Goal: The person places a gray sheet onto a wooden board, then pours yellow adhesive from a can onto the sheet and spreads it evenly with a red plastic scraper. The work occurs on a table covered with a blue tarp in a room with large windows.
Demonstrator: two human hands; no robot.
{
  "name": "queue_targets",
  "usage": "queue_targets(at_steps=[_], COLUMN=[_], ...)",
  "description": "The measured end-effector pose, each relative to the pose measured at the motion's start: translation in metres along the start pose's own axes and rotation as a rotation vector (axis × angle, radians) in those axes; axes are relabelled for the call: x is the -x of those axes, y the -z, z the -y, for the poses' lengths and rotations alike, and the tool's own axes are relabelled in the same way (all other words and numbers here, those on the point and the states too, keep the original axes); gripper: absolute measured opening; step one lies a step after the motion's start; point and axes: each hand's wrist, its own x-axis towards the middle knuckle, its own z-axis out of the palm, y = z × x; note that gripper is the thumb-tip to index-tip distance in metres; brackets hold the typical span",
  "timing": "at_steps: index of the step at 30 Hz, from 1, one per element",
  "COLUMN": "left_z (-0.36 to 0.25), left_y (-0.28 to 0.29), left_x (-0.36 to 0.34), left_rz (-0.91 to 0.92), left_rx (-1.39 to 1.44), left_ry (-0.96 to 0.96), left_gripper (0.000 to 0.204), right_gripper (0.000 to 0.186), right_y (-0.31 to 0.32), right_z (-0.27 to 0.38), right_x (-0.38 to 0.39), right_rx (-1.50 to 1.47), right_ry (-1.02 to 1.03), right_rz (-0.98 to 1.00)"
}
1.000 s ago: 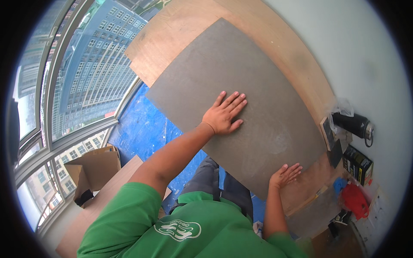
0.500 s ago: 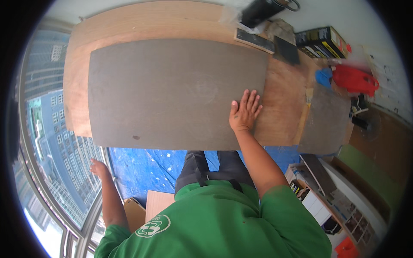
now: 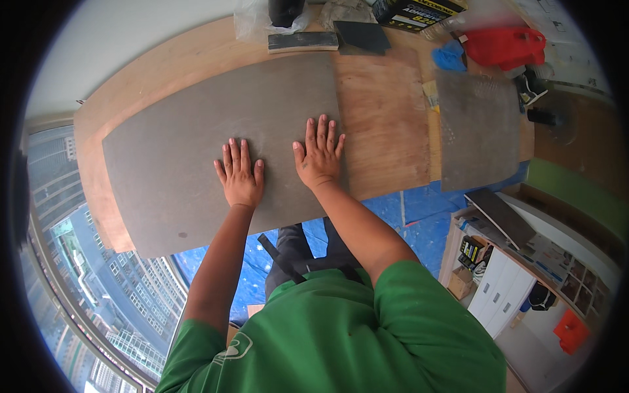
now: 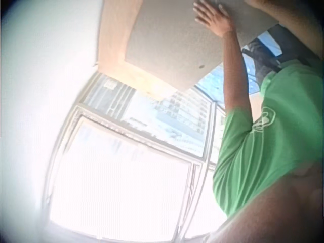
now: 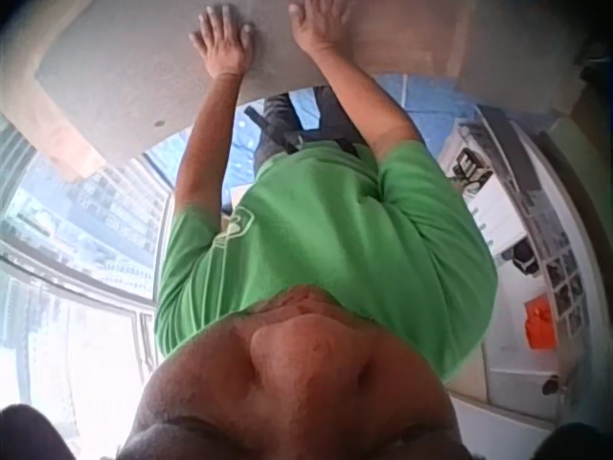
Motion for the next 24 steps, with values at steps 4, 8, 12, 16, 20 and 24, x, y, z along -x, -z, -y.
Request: queue_targets(at_steps=[4,8,12,16,20,24], left_z=[-0.005,-0.007,-0.010,-0.011,-0.014,-0.015], left_y=[-0.003,-0.005,-0.003,-0.002,0.000,-0.001], left_x=[-0.002,0.000,-0.001,0.000,-0.001,0.000], left_rz=[-0.033,-0.036,-0.023,-0.037,-0.043,-0.002], left_rx=[-0.097,-0.125,-0.144,-0.138,-0.158,-0.174], left_ry=[0.021,0.038,0.061,0.062,0.066,0.091], left_gripper=[0.069,0.070,0.071,0.071,0.071,0.071], right_gripper=[0.074,0.077,0.074,0.061,0.051,0.050], right_y=[-0.004,0.002,0.039,0.093,0.110,0.095], right_z=[-0.020,-0.072,-0.154,-0.238,-0.297,-0.318], right_x=[0.012,0.062,0.142,0.211,0.236,0.239], right_rx=[-0.133,-0.141,-0.069,-0.076,-0.145,-0.283], right_ry=[0.144,0.204,0.195,0.208,0.131,-0.064], right_rz=[-0.051,0.026,0.308,0.460,0.468,0.612])
